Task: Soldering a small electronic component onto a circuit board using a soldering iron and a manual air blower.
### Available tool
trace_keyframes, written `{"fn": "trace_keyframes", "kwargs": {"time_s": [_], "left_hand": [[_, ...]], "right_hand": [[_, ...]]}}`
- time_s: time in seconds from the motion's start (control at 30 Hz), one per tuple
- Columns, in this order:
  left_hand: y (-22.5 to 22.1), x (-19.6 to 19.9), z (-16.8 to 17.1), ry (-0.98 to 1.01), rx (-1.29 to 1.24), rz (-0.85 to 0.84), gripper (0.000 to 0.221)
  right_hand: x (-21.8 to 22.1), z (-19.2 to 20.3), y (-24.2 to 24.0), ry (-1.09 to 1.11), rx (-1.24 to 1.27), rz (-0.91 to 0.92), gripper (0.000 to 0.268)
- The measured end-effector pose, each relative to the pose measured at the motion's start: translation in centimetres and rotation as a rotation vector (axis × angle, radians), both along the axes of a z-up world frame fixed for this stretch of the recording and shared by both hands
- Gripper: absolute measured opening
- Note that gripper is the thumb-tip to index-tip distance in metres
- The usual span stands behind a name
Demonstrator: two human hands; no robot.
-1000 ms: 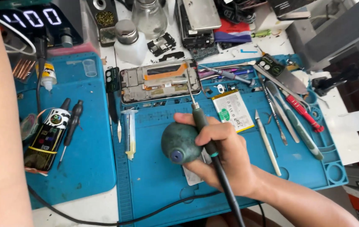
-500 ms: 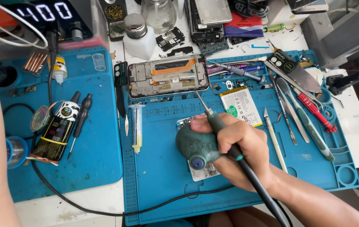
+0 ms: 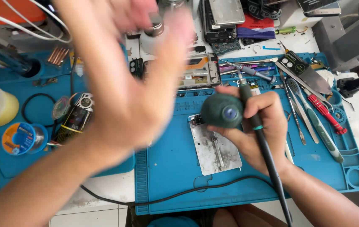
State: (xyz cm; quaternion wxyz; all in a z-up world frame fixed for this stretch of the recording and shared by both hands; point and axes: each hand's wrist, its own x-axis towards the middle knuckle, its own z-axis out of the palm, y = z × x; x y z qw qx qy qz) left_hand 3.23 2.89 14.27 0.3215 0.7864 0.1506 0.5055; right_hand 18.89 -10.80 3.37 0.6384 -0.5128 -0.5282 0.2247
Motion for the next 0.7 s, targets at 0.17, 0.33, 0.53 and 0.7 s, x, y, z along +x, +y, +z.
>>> {"fn": "trace_keyframes", "kwargs": {"time_s": [0.17,0.33,0.53,0.7], "left_hand": [[-2.1,-1.1,-9.2,0.038,0.081,-0.095,0.065],[-1.1,-1.0,-11.9,0.151,0.167,-0.269,0.091],[-0.4,-1.0,-12.0,0.242,-0.107,-0.421,0.067],[0.3,-1.3,-11.9,0.254,-0.219,-0.477,0.081]], "right_hand": [[-0.1,0.6,-0.2,0.042,-0.016,-0.014,0.052],[-0.7,0.1,-1.0,-0.016,-0.090,-0.088,0.047],[-1.1,0.9,0.3,0.017,-0.046,-0.006,0.051],[-1.5,1.9,0.7,-0.168,-0.107,-0.043,0.055]]}}
